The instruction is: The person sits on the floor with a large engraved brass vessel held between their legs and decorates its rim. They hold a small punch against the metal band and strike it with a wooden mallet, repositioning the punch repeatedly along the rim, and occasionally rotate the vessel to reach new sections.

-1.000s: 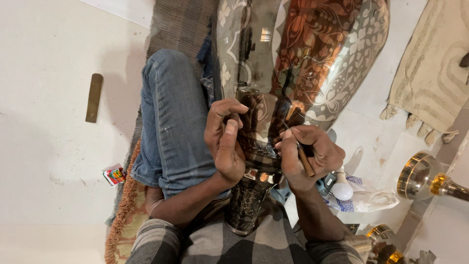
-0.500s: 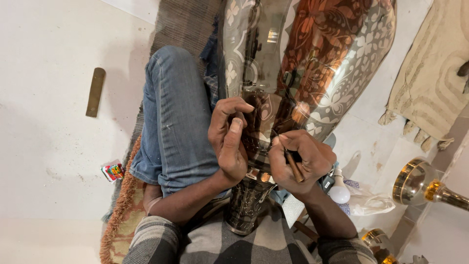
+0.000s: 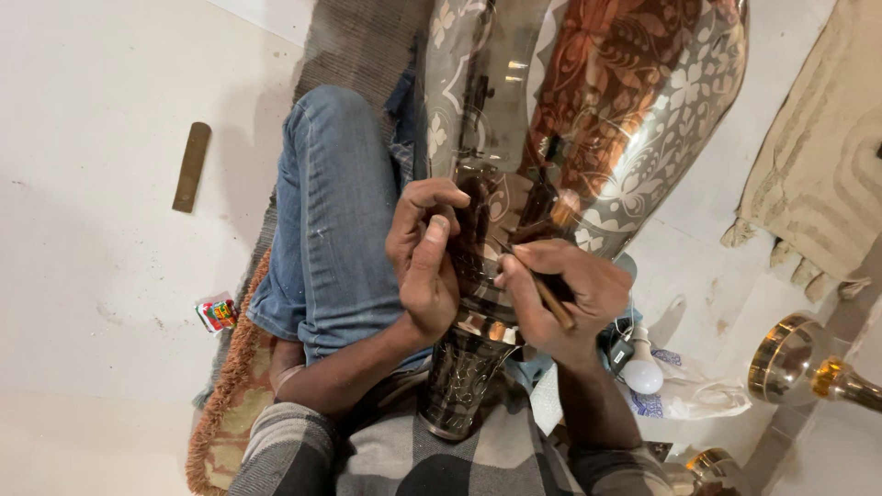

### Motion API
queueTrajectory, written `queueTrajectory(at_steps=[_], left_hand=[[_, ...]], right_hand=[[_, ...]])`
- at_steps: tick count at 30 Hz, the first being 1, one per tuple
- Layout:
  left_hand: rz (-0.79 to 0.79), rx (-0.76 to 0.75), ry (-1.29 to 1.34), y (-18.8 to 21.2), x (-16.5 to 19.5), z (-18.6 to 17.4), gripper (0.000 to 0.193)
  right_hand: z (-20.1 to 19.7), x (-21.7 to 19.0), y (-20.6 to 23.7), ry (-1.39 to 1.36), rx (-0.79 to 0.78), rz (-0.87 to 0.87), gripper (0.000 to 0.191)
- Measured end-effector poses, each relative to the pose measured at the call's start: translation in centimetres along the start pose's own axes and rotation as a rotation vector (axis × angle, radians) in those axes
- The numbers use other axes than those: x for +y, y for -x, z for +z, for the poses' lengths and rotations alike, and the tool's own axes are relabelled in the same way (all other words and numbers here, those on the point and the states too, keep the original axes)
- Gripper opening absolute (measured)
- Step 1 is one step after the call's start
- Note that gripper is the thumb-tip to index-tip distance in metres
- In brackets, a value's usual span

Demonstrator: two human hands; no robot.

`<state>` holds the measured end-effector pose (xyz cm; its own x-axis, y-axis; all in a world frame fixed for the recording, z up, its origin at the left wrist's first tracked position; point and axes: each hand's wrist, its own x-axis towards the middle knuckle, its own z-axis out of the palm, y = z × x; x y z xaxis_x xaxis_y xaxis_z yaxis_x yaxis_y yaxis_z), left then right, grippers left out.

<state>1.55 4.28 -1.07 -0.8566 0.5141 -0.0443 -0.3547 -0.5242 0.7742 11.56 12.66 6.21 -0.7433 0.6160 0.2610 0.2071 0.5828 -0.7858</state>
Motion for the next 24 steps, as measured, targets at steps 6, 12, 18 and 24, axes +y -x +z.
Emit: queueTrajectory(at_steps=[6, 12, 18, 24], left_hand=[[0.708, -0.577, -0.567, 1.7, 2.8, 0.4, 0.027], [0.788, -0.881, -0.887, 4.6, 4.6, -1.6, 0.018], [0.516, -0.834, -0.679, 2.6, 4.6, -1.4, 0.017], [0.045, -0.451, -0.356, -4.0, 5.4, -2.1, 0.014]], right_hand=[[0.0, 0.7, 3.1, -0.618, 0.304, 0.019, 0.007], [-1.5, -2.1, 9.6, -0.074, 0.001, 0.195, 0.012], [-2.1, 1.9, 13.4, -0.635, 0.087, 0.224, 0.036], [1.1, 9.2, 16.4, 0.569, -0.01, 0.49, 0.059]])
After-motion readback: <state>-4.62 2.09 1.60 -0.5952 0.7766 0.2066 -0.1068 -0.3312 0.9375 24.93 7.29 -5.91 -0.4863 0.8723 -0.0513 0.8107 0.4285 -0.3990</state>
